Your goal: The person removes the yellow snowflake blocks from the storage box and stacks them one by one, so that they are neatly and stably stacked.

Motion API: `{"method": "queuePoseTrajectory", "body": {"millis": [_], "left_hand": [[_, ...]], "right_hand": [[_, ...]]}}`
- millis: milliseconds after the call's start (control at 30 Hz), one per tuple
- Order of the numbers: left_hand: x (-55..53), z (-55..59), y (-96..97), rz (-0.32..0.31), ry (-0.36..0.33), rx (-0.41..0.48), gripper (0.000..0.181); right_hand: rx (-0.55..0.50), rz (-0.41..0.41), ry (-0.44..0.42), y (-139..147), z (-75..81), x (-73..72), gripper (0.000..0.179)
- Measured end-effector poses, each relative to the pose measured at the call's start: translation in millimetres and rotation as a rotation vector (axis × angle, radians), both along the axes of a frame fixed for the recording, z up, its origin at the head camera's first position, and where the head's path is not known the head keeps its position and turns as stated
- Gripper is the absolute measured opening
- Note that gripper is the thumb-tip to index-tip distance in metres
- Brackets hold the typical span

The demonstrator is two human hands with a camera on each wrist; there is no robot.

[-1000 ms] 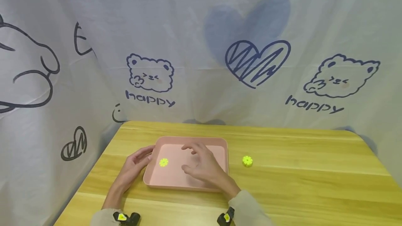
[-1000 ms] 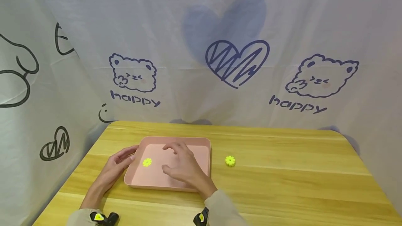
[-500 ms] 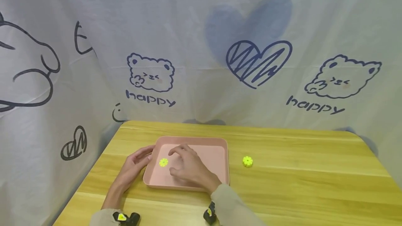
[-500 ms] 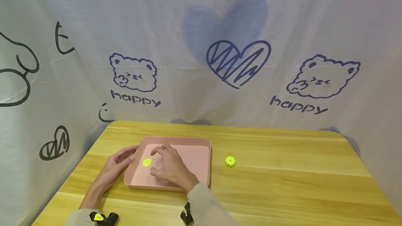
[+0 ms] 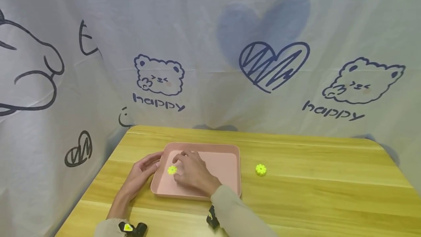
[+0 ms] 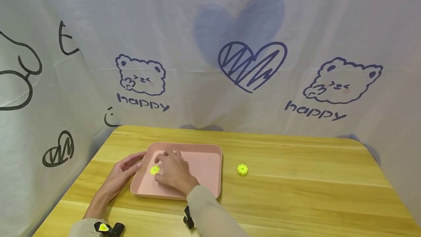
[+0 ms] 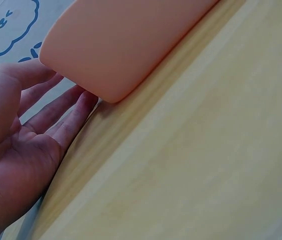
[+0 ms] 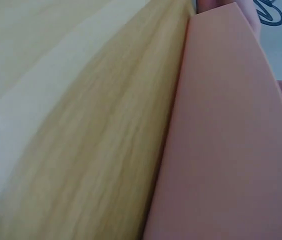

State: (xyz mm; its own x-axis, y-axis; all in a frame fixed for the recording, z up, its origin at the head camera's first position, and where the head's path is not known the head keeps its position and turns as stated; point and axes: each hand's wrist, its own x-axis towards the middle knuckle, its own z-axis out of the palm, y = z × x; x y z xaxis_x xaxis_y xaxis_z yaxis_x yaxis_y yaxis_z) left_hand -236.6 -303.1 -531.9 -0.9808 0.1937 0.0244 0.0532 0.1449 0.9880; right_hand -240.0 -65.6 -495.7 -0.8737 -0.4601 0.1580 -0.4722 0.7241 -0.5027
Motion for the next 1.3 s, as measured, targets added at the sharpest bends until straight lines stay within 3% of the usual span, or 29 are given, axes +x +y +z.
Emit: {"method": "queuePoseTrajectory", "body": {"millis": [533, 1000, 1300], "left_hand": [[0.4, 0.4, 0.0, 0.001, -0.002, 0.004, 0.053], [0.4, 1.9, -0.1, 0.007, -0.022, -0.003, 0.053], [0.0, 2.7, 0.2, 0.019, -0.03, -0.018, 0.049]], "right_hand": [[0.131, -0.038, -0.037, -16, -3.3, -7.2, 0.032], [0.138, -0.035, -0.105, -19, 1.8, -9.6, 0.027], [0.069, -0.032, -0.116, -16, 0.6, -10.8, 0.026]]}}
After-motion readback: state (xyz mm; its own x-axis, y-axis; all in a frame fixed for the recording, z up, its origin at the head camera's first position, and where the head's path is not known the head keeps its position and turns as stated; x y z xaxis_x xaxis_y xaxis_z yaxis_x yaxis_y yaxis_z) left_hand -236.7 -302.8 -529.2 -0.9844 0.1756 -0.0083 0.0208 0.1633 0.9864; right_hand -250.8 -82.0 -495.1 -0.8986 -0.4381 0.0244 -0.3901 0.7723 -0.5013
